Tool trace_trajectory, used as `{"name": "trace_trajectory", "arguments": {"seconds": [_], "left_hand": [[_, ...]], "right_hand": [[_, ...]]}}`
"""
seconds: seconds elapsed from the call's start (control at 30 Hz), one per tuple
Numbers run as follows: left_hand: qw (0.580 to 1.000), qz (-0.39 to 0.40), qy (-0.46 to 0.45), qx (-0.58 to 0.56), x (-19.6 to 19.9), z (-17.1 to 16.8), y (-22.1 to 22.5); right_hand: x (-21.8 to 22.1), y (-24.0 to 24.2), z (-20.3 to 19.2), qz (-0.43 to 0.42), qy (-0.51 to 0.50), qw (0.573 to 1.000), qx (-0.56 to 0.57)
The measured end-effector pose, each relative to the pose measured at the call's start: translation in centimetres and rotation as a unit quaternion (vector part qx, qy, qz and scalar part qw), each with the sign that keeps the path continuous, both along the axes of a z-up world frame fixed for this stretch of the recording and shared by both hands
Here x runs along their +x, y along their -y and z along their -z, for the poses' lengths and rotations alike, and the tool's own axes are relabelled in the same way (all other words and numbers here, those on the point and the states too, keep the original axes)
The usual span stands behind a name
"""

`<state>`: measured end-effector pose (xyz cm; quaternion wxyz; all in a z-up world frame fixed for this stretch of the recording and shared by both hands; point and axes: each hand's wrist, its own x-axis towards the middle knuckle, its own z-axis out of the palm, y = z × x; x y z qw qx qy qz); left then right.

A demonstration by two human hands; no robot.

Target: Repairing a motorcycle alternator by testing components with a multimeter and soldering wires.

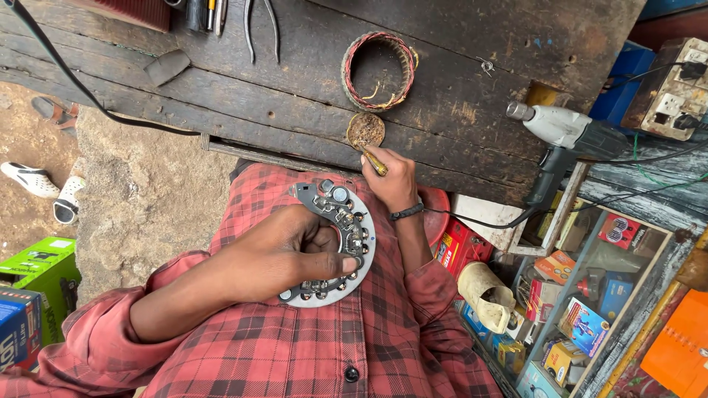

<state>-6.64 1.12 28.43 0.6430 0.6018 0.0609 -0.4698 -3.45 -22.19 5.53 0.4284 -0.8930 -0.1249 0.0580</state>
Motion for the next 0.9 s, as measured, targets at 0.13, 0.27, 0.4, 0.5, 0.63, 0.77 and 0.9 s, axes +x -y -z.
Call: {"name": "trace_trajectory", "arguments": {"seconds": [0.13,0.27,0.4,0.5,0.63,0.77,0.9], "left_hand": [[1.000,-0.002,-0.003,0.005,0.1,0.0,-0.1],[1.000,-0.007,-0.008,0.006,0.1,0.2,-0.2],[1.000,-0.014,-0.012,0.006,0.2,0.2,0.0],[1.000,-0.011,-0.017,0.013,0.2,0.1,-0.1],[1.000,-0.001,-0.016,0.021,0.4,-0.1,0.0],[1.000,-0.009,-0.029,0.003,0.4,-0.1,0.3],[0.999,0.001,-0.026,0.021,0.3,0.0,0.1]], "right_hand": [[0.1,0.0,0.6,-0.005,0.003,1.000,-0.005],[0.2,-0.1,0.9,-0.013,-0.007,1.000,-0.011],[0.1,0.0,1.3,-0.014,-0.006,1.000,-0.010],[-0.1,-0.2,1.2,-0.010,-0.002,1.000,-0.004],[-0.8,0.1,2.1,-0.006,0.014,1.000,0.021],[-1.6,1.0,3.0,0.021,0.009,0.998,0.059],[-3.6,2.2,5.7,0.103,-0.090,0.975,0.174]]}}
